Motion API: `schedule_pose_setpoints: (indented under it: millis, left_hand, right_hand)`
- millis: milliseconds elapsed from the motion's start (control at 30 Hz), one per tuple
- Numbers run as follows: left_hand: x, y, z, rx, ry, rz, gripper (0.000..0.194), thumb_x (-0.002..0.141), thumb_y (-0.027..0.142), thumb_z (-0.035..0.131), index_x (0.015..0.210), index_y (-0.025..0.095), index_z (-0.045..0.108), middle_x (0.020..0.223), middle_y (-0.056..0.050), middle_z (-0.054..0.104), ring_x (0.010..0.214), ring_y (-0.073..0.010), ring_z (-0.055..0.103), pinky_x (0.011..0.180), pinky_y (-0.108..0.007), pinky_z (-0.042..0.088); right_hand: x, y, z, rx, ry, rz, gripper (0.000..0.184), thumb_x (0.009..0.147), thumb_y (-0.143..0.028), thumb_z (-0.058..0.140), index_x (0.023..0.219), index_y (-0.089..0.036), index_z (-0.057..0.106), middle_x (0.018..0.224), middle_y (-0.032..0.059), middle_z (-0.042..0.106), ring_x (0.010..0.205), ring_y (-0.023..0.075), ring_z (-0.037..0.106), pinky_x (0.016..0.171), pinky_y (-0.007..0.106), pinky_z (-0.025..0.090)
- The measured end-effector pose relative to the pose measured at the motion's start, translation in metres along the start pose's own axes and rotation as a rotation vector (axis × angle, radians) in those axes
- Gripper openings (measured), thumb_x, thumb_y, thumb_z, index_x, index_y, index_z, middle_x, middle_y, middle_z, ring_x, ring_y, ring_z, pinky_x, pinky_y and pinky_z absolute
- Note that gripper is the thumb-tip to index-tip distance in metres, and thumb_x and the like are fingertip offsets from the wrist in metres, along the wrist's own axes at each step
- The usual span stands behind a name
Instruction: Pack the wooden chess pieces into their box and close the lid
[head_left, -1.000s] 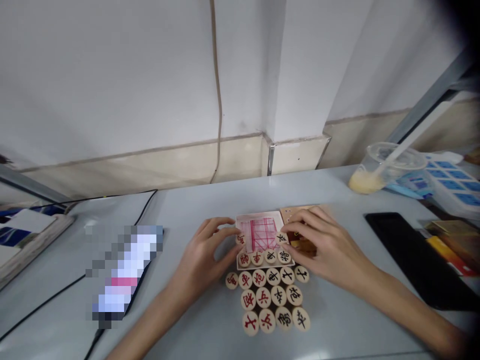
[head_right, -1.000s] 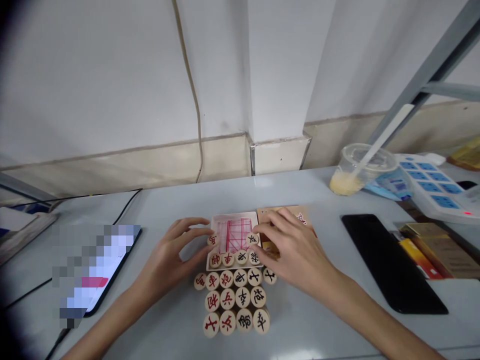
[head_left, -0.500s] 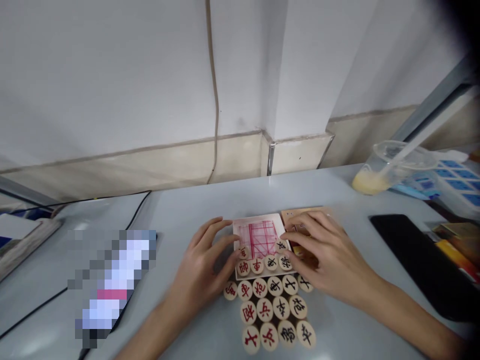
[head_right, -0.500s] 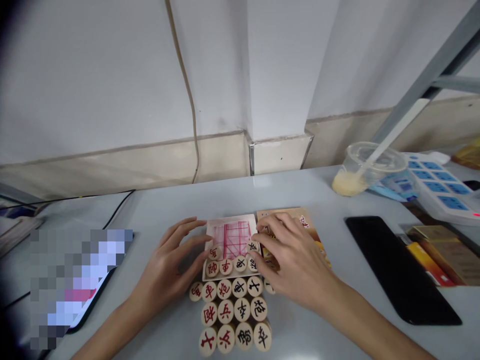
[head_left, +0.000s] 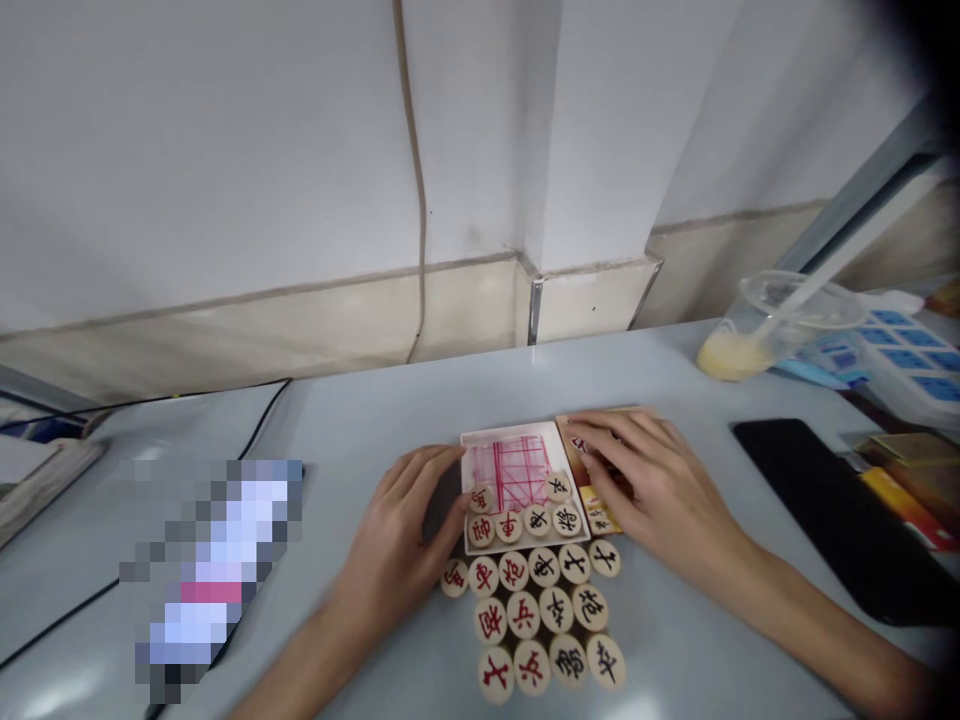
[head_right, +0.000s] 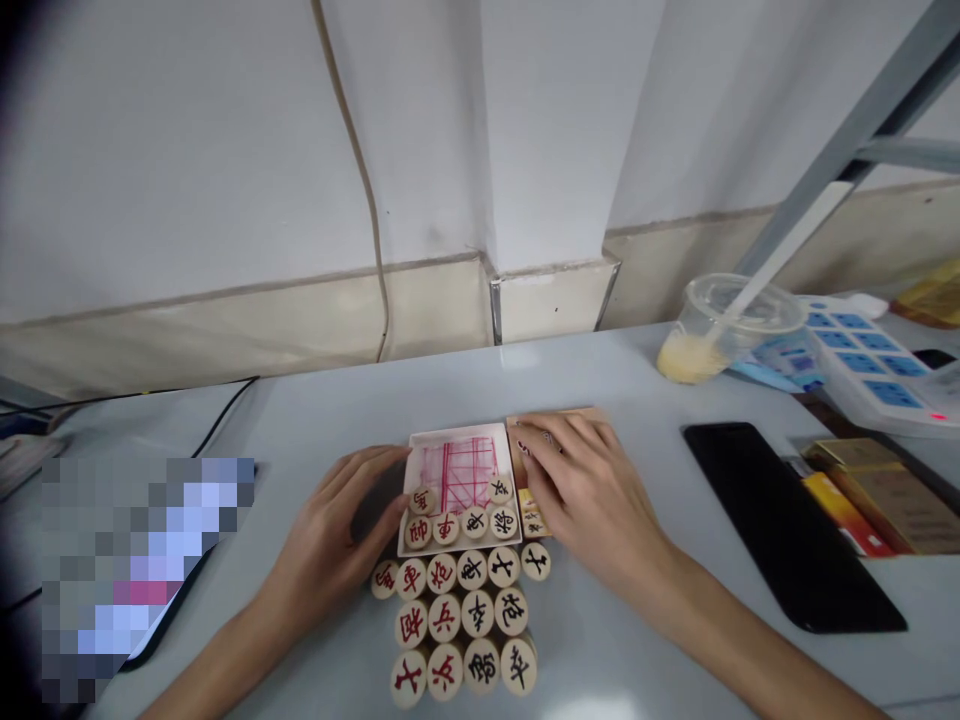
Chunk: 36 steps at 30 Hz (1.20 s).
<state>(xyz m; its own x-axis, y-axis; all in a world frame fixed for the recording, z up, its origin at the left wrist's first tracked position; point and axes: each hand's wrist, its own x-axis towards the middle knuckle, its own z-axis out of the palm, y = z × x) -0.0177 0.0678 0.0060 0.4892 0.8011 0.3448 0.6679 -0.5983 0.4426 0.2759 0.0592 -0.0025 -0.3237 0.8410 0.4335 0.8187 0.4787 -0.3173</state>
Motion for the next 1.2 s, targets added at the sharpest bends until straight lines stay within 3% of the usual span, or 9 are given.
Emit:
schedule_pose_setpoints:
  millis: [233,400,567,667,800,967,1067,1200]
  left_hand:
    - [-0.003,0.011,-0.011,-0.013,0.101,-0.048,0.031,0.099,0.020,0.055,0.130,0.023,0.056,0.125,-0.008,0.065,0.116,-0.0230,0.060,0.096,-0.040,0.050]
    - [-0.033,0.032,-0.014,0.019,0.221,-0.103,0.015,0.097,0.017,0.059,0.110,0.024,0.063,0.099,0.000,0.070,0.090,-0.0164,0.065,0.078,-0.031,0.049]
    - [-0.068,0.034,-0.003,0.065,0.156,-0.201,0.022,0.095,0.026,0.064,0.118,0.026,0.063,0.100,-0.002,0.067,0.090,-0.0175,0.063,0.077,-0.031,0.053]
    - [-0.075,0.033,-0.001,-0.015,0.115,-0.275,0.032,0.094,0.032,0.067,0.125,0.028,0.061,0.093,0.000,0.064,0.076,-0.0145,0.061,0.066,-0.027,0.053]
    - [-0.073,0.033,0.000,-0.049,0.072,-0.324,0.026,0.093,0.035,0.067,0.118,0.030,0.065,0.093,0.000,0.063,0.067,-0.0118,0.057,0.057,-0.024,0.050]
    - [-0.076,0.036,0.001,-0.049,0.050,-0.320,0.014,0.095,0.033,0.065,0.107,0.027,0.068,0.096,-0.002,0.066,0.071,-0.0134,0.061,0.060,-0.025,0.052]
    - [-0.080,0.038,0.001,0.006,0.066,-0.316,0.020,0.094,0.035,0.066,0.111,0.027,0.068,0.096,-0.003,0.067,0.071,-0.0150,0.061,0.063,-0.028,0.054]
    - [-0.085,0.039,0.000,0.041,0.066,-0.296,0.024,0.092,0.037,0.068,0.113,0.027,0.065,0.102,-0.004,0.066,0.074,-0.0164,0.062,0.065,-0.030,0.056]
  right_hand:
    - [-0.002,-0.017,-0.013,0.090,0.151,-0.012,0.024,0.096,-0.015,0.055,0.117,-0.022,0.065,0.114,0.0056,0.069,0.107,0.0221,0.060,0.090,0.042,0.047]
    - [-0.035,-0.037,-0.016,0.164,0.183,-0.017,0.015,0.094,-0.013,0.061,0.103,-0.022,0.067,0.094,0.0020,0.069,0.088,0.0162,0.062,0.082,0.035,0.049]
    - [-0.082,-0.043,-0.010,0.105,0.170,-0.010,0.025,0.094,-0.013,0.058,0.117,-0.019,0.065,0.096,0.0039,0.069,0.087,0.0153,0.065,0.078,0.030,0.052]
    - [-0.098,-0.042,-0.009,0.007,0.090,-0.039,0.039,0.097,-0.015,0.055,0.135,-0.018,0.059,0.097,0.0054,0.071,0.083,0.0163,0.067,0.072,0.030,0.054]
    - [-0.103,-0.039,-0.009,-0.055,0.007,-0.055,0.043,0.101,-0.023,0.048,0.143,-0.020,0.053,0.098,0.0070,0.071,0.080,0.0176,0.069,0.060,0.029,0.054]
    - [-0.107,-0.038,-0.005,0.000,0.008,0.023,0.029,0.099,-0.030,0.053,0.126,-0.021,0.060,0.086,0.0036,0.066,0.069,0.0144,0.066,0.059,0.027,0.055]
    - [-0.108,-0.036,-0.005,0.046,0.013,0.075,0.033,0.099,-0.035,0.055,0.127,-0.018,0.058,0.074,-0.0009,0.059,0.059,0.0114,0.061,0.055,0.024,0.053]
    - [-0.104,-0.036,-0.004,0.063,-0.016,0.070,0.033,0.100,-0.034,0.053,0.130,-0.021,0.056,0.076,-0.0008,0.060,0.060,0.0109,0.061,0.056,0.024,0.053]
